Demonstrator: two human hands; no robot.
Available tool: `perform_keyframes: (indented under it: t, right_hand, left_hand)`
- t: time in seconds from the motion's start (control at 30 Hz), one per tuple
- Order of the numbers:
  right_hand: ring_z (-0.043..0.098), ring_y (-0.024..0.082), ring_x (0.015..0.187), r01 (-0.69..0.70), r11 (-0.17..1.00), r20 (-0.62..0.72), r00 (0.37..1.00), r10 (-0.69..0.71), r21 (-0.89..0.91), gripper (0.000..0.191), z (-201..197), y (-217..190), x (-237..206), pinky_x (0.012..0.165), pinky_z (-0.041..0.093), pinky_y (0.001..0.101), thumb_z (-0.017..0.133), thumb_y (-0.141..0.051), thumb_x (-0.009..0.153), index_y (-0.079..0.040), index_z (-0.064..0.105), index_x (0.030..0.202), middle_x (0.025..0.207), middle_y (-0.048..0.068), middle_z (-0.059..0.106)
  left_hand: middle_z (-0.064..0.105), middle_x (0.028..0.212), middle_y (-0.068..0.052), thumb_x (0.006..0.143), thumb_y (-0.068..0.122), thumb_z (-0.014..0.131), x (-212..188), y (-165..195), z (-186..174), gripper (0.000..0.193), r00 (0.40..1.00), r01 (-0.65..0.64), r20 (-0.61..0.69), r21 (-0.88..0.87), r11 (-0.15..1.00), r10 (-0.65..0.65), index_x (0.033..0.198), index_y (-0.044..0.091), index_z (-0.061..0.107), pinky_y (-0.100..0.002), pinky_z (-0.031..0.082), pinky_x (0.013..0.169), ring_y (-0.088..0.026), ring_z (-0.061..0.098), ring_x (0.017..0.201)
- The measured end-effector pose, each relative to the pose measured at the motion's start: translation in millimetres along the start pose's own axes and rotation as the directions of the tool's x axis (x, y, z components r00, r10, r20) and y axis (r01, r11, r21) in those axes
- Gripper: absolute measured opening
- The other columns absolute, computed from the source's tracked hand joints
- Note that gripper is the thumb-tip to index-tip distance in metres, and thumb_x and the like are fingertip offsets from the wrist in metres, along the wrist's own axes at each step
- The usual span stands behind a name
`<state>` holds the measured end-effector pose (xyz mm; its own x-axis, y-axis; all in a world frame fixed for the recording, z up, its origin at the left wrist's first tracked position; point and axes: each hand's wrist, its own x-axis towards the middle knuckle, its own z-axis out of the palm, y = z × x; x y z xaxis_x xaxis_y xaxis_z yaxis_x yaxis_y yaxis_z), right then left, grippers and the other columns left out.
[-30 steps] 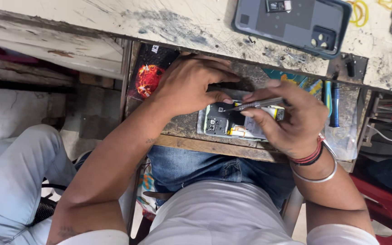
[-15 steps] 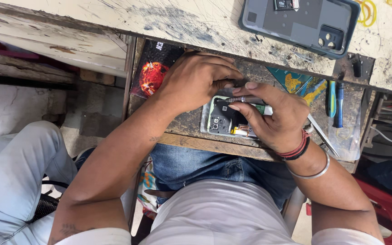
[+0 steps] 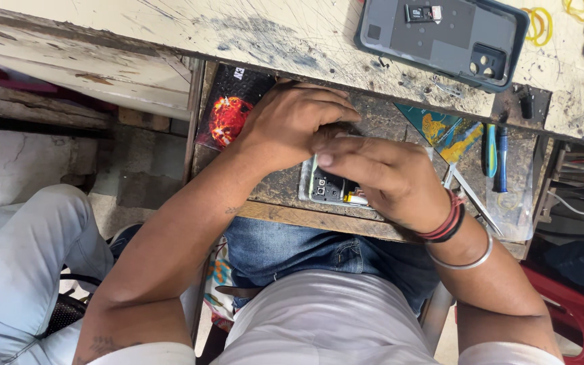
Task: The person uses a screwdriver to remove screws from a disassembled mobile phone on a workbench. They repeatedly loosen and remove screws from the phone's internal frame and place them on the table. The phone remains open with its battery and circuitry exposed throughout the clip.
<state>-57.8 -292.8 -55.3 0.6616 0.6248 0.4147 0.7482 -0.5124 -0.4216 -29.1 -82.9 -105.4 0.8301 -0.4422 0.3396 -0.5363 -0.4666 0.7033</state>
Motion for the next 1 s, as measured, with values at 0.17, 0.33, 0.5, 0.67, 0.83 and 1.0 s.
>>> perform_keyframes:
  t: [0.17, 0.33, 0.5, 0.67, 0.83, 1.0]
  right_hand:
    - [0.075, 0.029, 0.102, 0.137, 0.954, -0.008, 0.990, -0.139, 0.268, 0.036, -10, -3, 12, 0.081, 0.062, 0.0355, 0.076, -0.003, 0.092, -0.011, 0.059, 0.123, 0.114, 0.010, 0.072]
    - [0.076, 0.026, 0.096, 0.095, 0.975, 0.000, 0.995, -0.097, 0.202, 0.036, -13, -4, 17, 0.074, 0.060, 0.0347, 0.081, -0.011, 0.093, -0.015, 0.063, 0.124, 0.109, 0.005, 0.075]
    - [0.076, 0.024, 0.091, 0.055, 0.973, 0.054, 0.996, -0.069, 0.223, 0.040, -14, -1, 12, 0.074, 0.061, 0.0342, 0.080, -0.009, 0.091, -0.019, 0.066, 0.128, 0.105, 0.005, 0.076]
    - [0.077, 0.025, 0.098, 0.112, 0.944, 0.063, 0.988, -0.138, 0.311, 0.043, -12, 2, 9, 0.079, 0.063, 0.0313, 0.074, -0.003, 0.094, -0.020, 0.063, 0.132, 0.112, 0.005, 0.076]
    - [0.075, 0.028, 0.087, 0.064, 0.974, 0.050, 0.996, -0.077, 0.218, 0.044, -13, 3, 7, 0.070, 0.060, 0.0360, 0.079, -0.009, 0.087, -0.018, 0.065, 0.127, 0.099, 0.007, 0.074]
    - [0.075, 0.028, 0.084, 0.004, 0.986, 0.052, 0.999, -0.013, 0.165, 0.044, -12, 2, 7, 0.069, 0.059, 0.0380, 0.082, -0.014, 0.087, -0.017, 0.066, 0.127, 0.097, 0.007, 0.075]
  left_hand:
    - [0.076, 0.118, -0.005, 0.085, 0.009, 0.074, 0, 3, 1, 0.025, 1.000, 0.000, 0.009, 0.008, 1.000, 0.000, 0.110, 0.014, 0.078, -0.039, 0.059, 0.092, -0.026, 0.074, 0.107]
    - [0.076, 0.120, -0.004, 0.082, 0.009, 0.074, 2, 10, -6, 0.022, 0.999, 0.013, 0.037, 0.025, 1.000, -0.014, 0.103, 0.013, 0.078, -0.038, 0.060, 0.092, -0.025, 0.074, 0.109]
    - [0.076, 0.118, -0.004, 0.084, 0.012, 0.074, 5, 18, -11, 0.027, 0.997, 0.055, 0.053, -0.022, 0.998, -0.054, 0.110, 0.014, 0.079, -0.038, 0.060, 0.089, -0.025, 0.075, 0.106]
    - [0.076, 0.117, -0.005, 0.085, 0.019, 0.079, 8, 20, -14, 0.026, 0.996, 0.060, 0.064, -0.056, 0.997, -0.056, 0.111, 0.015, 0.078, -0.037, 0.061, 0.089, -0.025, 0.075, 0.106]
    - [0.076, 0.118, -0.006, 0.079, 0.015, 0.077, 8, 23, -13, 0.034, 0.994, 0.074, 0.077, -0.026, 0.997, -0.072, 0.113, 0.015, 0.078, -0.038, 0.060, 0.086, -0.027, 0.075, 0.103]
    - [0.077, 0.116, -0.006, 0.080, 0.016, 0.078, 8, 23, -13, 0.034, 0.993, 0.093, 0.070, -0.041, 0.995, -0.090, 0.114, 0.015, 0.078, -0.038, 0.061, 0.086, -0.027, 0.075, 0.102]
